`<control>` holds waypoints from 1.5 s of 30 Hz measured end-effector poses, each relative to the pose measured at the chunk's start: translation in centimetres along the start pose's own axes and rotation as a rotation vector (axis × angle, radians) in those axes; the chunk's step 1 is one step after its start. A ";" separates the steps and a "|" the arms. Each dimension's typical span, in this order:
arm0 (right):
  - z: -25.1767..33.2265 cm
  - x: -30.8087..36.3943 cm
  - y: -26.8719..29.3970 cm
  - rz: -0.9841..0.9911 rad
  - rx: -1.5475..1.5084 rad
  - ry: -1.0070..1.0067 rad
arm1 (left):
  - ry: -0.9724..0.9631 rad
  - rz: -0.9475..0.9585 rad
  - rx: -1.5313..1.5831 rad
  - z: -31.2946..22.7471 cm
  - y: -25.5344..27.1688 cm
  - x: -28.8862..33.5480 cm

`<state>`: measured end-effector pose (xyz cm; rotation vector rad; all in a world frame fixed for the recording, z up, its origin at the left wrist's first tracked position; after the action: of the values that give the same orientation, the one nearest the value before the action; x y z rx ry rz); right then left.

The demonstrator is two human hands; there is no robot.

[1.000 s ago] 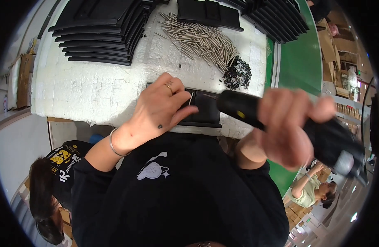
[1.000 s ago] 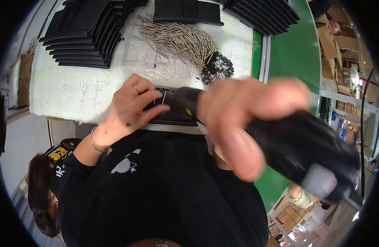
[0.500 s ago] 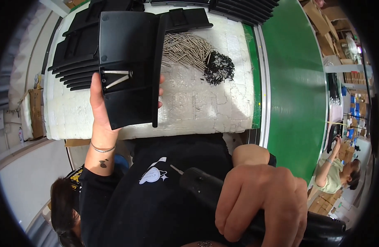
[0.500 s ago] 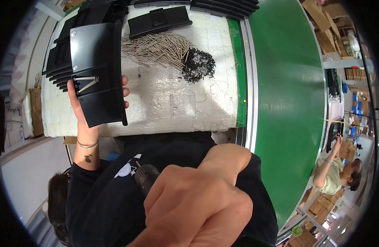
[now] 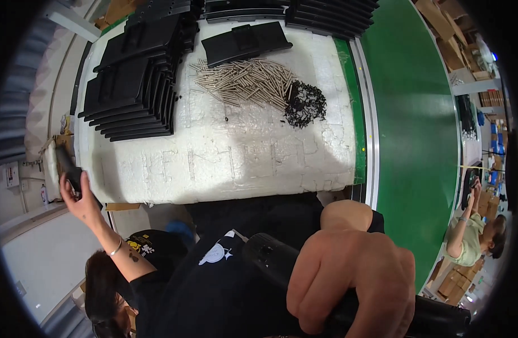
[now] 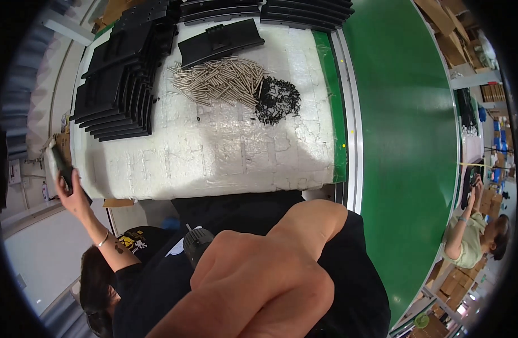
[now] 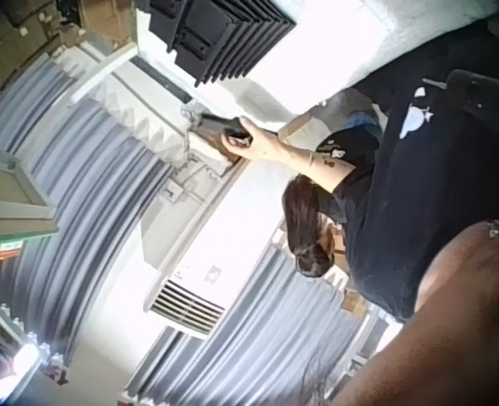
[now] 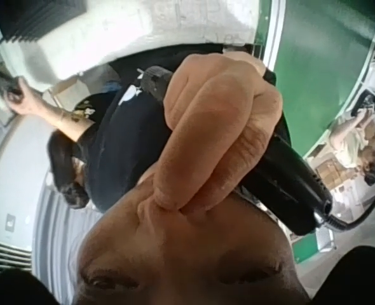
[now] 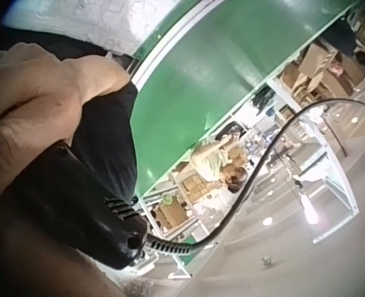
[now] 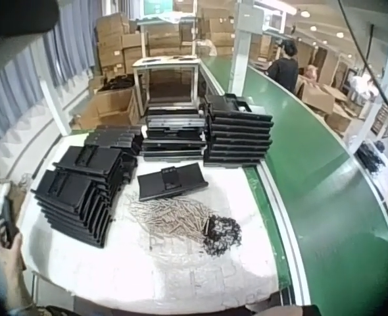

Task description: Using an electric screwdriver to fasten screws into black plastic components on an assembly line.

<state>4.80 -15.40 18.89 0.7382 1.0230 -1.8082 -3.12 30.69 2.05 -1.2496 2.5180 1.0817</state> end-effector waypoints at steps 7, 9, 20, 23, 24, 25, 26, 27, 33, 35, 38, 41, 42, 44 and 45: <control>0.4 -0.3 0.2 0.053 -0.056 0.028 | -0.153 0.086 -0.618 -2.3 -3.1 0.5; 0.4 -0.2 0.0 0.053 -0.021 0.037 | -0.324 -0.072 -0.514 -8.9 -2.4 0.6; 2.4 0.9 -0.4 -0.107 0.151 0.044 | -0.956 0.662 -0.012 -28.7 -33.9 2.4; 3.6 2.0 1.1 -0.071 0.198 0.043 | -0.750 0.893 -0.373 -26.5 -39.0 0.1; 3.9 2.4 1.5 0.024 0.198 0.046 | -0.691 0.972 -0.438 -25.6 -39.8 -0.2; 4.0 3.6 2.6 0.021 0.184 0.042 | -0.592 1.096 -0.301 -24.7 -40.0 -0.3; 4.0 4.9 3.6 0.011 0.194 -0.015 | -0.587 1.094 -0.302 -24.9 -39.8 -0.3; 3.8 5.7 4.3 0.006 0.198 -0.071 | -0.585 1.060 -0.337 -24.9 -39.1 -0.3; 3.7 9.0 9.0 -0.728 0.564 0.069 | -0.728 0.760 -0.187 -31.8 -30.4 2.4; 2.8 9.5 11.8 -0.691 0.609 0.073 | -0.835 0.669 -0.009 -30.7 -27.2 4.0; 2.2 10.3 14.3 -0.748 0.648 0.083 | -0.838 0.820 0.003 -29.1 -22.5 7.9; 0.8 10.0 15.5 -0.818 0.650 0.030 | -0.834 1.081 -0.088 -25.5 -20.4 11.9; 0.1 9.8 15.9 -0.857 0.635 -0.008 | -0.827 1.188 -0.098 -24.5 -20.4 13.2; -1.0 9.2 16.3 -0.851 0.593 -0.027 | -0.834 1.243 -0.130 -24.3 -20.7 15.3; -1.4 9.2 16.6 -0.843 0.621 -0.066 | -0.810 1.253 -0.126 -24.4 -20.9 15.8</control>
<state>16.15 -22.09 5.14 0.6280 0.7668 -2.9371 6.68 -3.74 2.19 0.8740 2.3362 1.4550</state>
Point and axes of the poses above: each hand's wrist, its own x-axis away from the middle knuckle, its own y-axis out of the back of the hand, z = x × y, the point moved 7 cm from there along -x, towards the middle knuckle, and after that the axes turned 9 degrees about z, right-handed, at the moved point
